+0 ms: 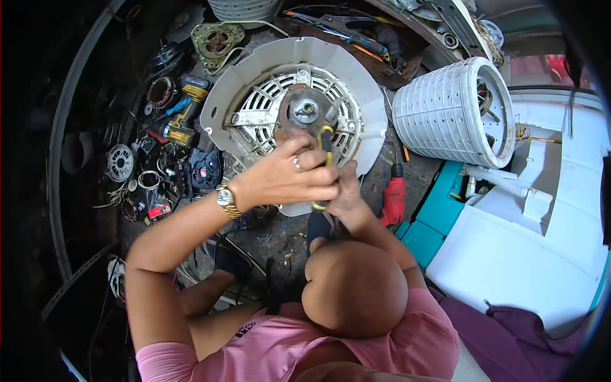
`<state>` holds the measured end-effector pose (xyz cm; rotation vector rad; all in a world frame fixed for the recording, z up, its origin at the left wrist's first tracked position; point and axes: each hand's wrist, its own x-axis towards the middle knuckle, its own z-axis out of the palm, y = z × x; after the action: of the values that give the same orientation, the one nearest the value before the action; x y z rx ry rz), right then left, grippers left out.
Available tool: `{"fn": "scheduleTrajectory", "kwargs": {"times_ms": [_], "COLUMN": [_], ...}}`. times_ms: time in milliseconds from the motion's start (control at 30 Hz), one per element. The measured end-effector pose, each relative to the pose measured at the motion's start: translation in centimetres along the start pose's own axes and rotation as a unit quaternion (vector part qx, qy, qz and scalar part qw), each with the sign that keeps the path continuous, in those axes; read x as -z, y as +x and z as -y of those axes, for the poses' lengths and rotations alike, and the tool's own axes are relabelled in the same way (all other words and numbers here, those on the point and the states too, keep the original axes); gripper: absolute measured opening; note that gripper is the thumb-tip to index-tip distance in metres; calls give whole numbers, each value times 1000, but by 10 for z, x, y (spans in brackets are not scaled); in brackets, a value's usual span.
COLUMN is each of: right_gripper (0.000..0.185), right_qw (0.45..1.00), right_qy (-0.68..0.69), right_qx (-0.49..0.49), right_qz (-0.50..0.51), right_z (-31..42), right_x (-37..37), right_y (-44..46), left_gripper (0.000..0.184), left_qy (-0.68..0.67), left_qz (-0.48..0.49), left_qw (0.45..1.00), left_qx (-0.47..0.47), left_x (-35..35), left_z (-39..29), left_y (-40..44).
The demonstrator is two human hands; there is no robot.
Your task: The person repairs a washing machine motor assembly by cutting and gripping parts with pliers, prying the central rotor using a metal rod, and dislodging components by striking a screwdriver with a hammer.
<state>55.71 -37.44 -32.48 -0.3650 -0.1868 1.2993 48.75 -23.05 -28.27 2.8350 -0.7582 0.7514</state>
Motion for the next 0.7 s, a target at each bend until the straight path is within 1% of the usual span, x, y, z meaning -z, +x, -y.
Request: {"fn": "scheduleTrajectory", "kwargs": {"times_ms": [100,133,200,233,267,300,333,367,400,433,533,567,600,633,700], "right_gripper": [47,39,25,20,22,22,22,23,24,23,31,37,44,48,45], "right_qw": [981,973,940,930,912,845,755,667,565,430,607,692,765,796,865], "right_qy": [3,-59,-183,-233,-329,-480,-616,-706,-782,-855,-747,-682,-608,-570,-466], "right_qx": [-96,-102,-117,-84,-65,-41,-15,36,88,151,207,166,125,115,158], "right_qz": [-168,-200,-264,-271,-237,-234,-225,-238,-246,-247,-177,-170,-172,-166,-102], "right_z": [24,32,47,53,61,74,86,95,104,113,133,137,141,141,135], "right_x": [18,25,37,33,39,44,44,43,36,27,41,45,48,49,54], "right_y": [-19,-23,-30,-31,-35,-41,-45,-48,-48,-47,-43,-43,-42,-38,-18], "left_gripper": [26,30,42,42,42,41,45,43,41,41,42,42,41,39,40], "left_qy": [-41,-76,-128,-124,-118,-111,-101,-88,-74,-65,-45,-42,-40,-19,2], "left_qz": [-21,-24,-40,-38,-35,-29,-9,-25,-43,-45,-35,-23,-12,19,91], "left_qw": [996,993,991,986,975,957,923,904,883,890,909,914,920,922,924], "left_qx": [75,83,21,104,185,267,371,417,462,448,413,402,389,385,371], "left_x": [-28,-34,-40,-46,-55,-61,-64,-72,-80,-82,-90,-94,-99,-106,-114], "left_z": [-25,-32,-34,-33,-30,-27,-21,-15,-8,0,18,24,30,35,44], "left_y": [8,9,-2,-11,-23,-34,-39,-48,-52,-48,-27,-16,-7,0,10]}}
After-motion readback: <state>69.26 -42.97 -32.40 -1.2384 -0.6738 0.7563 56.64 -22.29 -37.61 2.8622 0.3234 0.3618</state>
